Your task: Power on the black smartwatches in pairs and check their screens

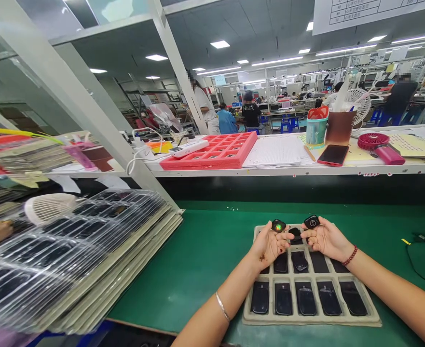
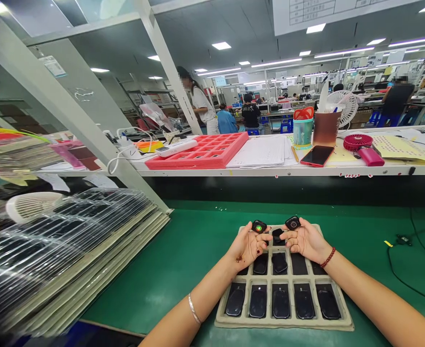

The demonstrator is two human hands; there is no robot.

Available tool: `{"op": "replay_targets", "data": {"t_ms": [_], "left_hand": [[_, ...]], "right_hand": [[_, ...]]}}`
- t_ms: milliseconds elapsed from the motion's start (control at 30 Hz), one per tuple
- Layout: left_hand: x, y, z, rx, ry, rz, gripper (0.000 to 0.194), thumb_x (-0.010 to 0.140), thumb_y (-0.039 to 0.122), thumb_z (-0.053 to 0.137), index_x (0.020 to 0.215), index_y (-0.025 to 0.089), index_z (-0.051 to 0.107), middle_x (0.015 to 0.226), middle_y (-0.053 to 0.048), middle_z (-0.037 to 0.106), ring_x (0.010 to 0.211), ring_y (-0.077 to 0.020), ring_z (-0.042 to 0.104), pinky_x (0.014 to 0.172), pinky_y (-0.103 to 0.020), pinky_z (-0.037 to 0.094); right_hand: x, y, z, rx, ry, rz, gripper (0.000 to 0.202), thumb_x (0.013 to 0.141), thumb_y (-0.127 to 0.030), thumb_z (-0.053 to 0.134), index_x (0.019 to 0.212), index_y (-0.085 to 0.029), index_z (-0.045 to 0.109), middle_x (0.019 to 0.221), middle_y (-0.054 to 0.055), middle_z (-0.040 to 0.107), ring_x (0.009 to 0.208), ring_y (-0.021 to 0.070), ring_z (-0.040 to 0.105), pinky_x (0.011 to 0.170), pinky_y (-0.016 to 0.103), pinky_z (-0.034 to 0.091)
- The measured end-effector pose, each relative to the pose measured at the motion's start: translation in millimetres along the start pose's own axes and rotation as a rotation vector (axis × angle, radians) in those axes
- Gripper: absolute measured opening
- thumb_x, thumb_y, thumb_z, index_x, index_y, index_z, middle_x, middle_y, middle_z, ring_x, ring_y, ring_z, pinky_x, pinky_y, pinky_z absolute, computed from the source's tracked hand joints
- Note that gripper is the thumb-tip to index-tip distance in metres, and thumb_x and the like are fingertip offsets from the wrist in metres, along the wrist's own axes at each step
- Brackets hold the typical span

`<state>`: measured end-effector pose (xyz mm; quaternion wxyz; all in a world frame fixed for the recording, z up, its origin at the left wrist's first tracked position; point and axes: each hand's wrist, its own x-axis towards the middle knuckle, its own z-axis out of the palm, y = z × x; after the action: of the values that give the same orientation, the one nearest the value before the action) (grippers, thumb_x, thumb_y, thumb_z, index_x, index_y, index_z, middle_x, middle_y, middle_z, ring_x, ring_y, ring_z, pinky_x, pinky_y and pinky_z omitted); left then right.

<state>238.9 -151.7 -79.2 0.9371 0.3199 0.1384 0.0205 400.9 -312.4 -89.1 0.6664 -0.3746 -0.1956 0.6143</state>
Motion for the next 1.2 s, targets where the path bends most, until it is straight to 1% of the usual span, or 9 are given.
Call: {"op": "replay_targets", "data": {"t_ms": [133, 200, 267, 333, 433, 533, 700, 933, 1200], "left_hand": [[-1, -1, 1.5, 0.039, 0.027, 0.029, 0.051, 0.083, 0.052, 0.046, 0.101, 0.006, 0.059, 0.079, -0.012, 0.068, 0.052, -0.0095, 0.059, 0.044, -0.017, 0.038], [-1, -4, 3.3, 0.145, 0.064, 0.102, 0.043, 0.078, 0.041, 0.060, 0.106, 0.009, 0.056, 0.084, -0.011, 0.067, 0.056, -0.0097, 0.060, 0.046, -0.017, 0.038], [-1, -8, 5.9, 0.296, 0.100, 0.197, 0.050, 0.069, 0.025, 0.069, 0.114, 0.013, 0.050, 0.090, -0.009, 0.066, 0.060, -0.0108, 0.061, 0.048, -0.017, 0.039], [-2, -13, 9.0, 0.435, 0.114, 0.272, 0.060, 0.063, 0.012, 0.069, 0.118, 0.017, 0.045, 0.095, -0.007, 0.065, 0.065, -0.0116, 0.062, 0.050, -0.017, 0.039], [-3, -19, 12.6, 0.560, 0.094, 0.322, 0.057, 0.061, 0.004, 0.062, 0.114, 0.019, 0.047, 0.104, -0.006, 0.062, 0.072, -0.0121, 0.063, 0.058, -0.019, 0.044], [-4, -21, 13.2, 0.626, 0.083, 0.336, 0.055, 0.061, 0.001, 0.056, 0.112, 0.020, 0.049, 0.111, -0.006, 0.060, 0.077, -0.0121, 0.063, 0.070, -0.024, 0.048], [-3, -22, 10.0, 0.683, 0.074, 0.336, 0.055, 0.063, 0.000, 0.052, 0.115, 0.019, 0.048, 0.108, -0.006, 0.062, 0.079, -0.0125, 0.063, 0.079, -0.028, 0.048], [-4, -22, 9.9, 0.697, 0.091, 0.327, 0.055, 0.065, 0.000, 0.051, 0.117, 0.018, 0.049, 0.113, -0.008, 0.060, 0.092, -0.0170, 0.063, 0.083, -0.030, 0.049], [-2, -22, 8.8, 0.719, 0.105, 0.325, 0.054, 0.065, 0.001, 0.051, 0.116, 0.018, 0.050, 0.111, -0.008, 0.060, 0.083, -0.0151, 0.064, 0.083, -0.031, 0.049]], "right_hand": [[0, 1, -2, -0.067, -0.012, -0.036, 0.047, 0.090, -0.050, 0.031, 0.106, -0.013, 0.057, 0.096, 0.014, 0.068, 0.065, 0.0155, 0.065, 0.054, 0.025, 0.051], [-1, 3, 0, -0.120, -0.018, -0.089, 0.037, 0.087, -0.044, 0.045, 0.109, -0.016, 0.053, 0.102, 0.013, 0.066, 0.069, 0.0151, 0.065, 0.056, 0.024, 0.052], [-2, 6, 4, -0.199, -0.012, -0.163, 0.036, 0.081, -0.030, 0.058, 0.114, -0.020, 0.048, 0.109, 0.011, 0.063, 0.073, 0.0137, 0.065, 0.059, 0.023, 0.052], [-2, 11, 10, -0.301, -0.002, -0.238, 0.046, 0.077, -0.021, 0.063, 0.118, -0.024, 0.042, 0.113, 0.008, 0.060, 0.075, 0.0123, 0.064, 0.062, 0.023, 0.053], [-3, 17, 18, -0.472, 0.010, -0.345, 0.047, 0.076, -0.019, 0.061, 0.118, -0.023, 0.040, 0.112, 0.008, 0.057, 0.073, 0.0123, 0.061, 0.062, 0.026, 0.054], [-3, 21, 22, -0.605, 0.037, -0.400, 0.043, 0.077, -0.018, 0.057, 0.117, -0.023, 0.041, 0.108, 0.008, 0.058, 0.072, 0.0130, 0.060, 0.062, 0.028, 0.053], [-4, 23, 21, -0.688, 0.072, -0.384, 0.041, 0.078, -0.015, 0.052, 0.116, -0.023, 0.042, 0.107, 0.008, 0.056, 0.074, 0.0147, 0.060, 0.067, 0.032, 0.053], [-3, 22, 21, -0.717, 0.098, -0.348, 0.042, 0.078, -0.017, 0.052, 0.119, -0.022, 0.043, 0.103, 0.007, 0.058, 0.074, 0.0159, 0.061, 0.068, 0.033, 0.054], [-3, 20, 22, -0.708, 0.104, -0.320, 0.041, 0.077, -0.016, 0.052, 0.116, -0.022, 0.044, 0.104, 0.007, 0.058, 0.073, 0.0153, 0.062, 0.067, 0.032, 0.054]]}}
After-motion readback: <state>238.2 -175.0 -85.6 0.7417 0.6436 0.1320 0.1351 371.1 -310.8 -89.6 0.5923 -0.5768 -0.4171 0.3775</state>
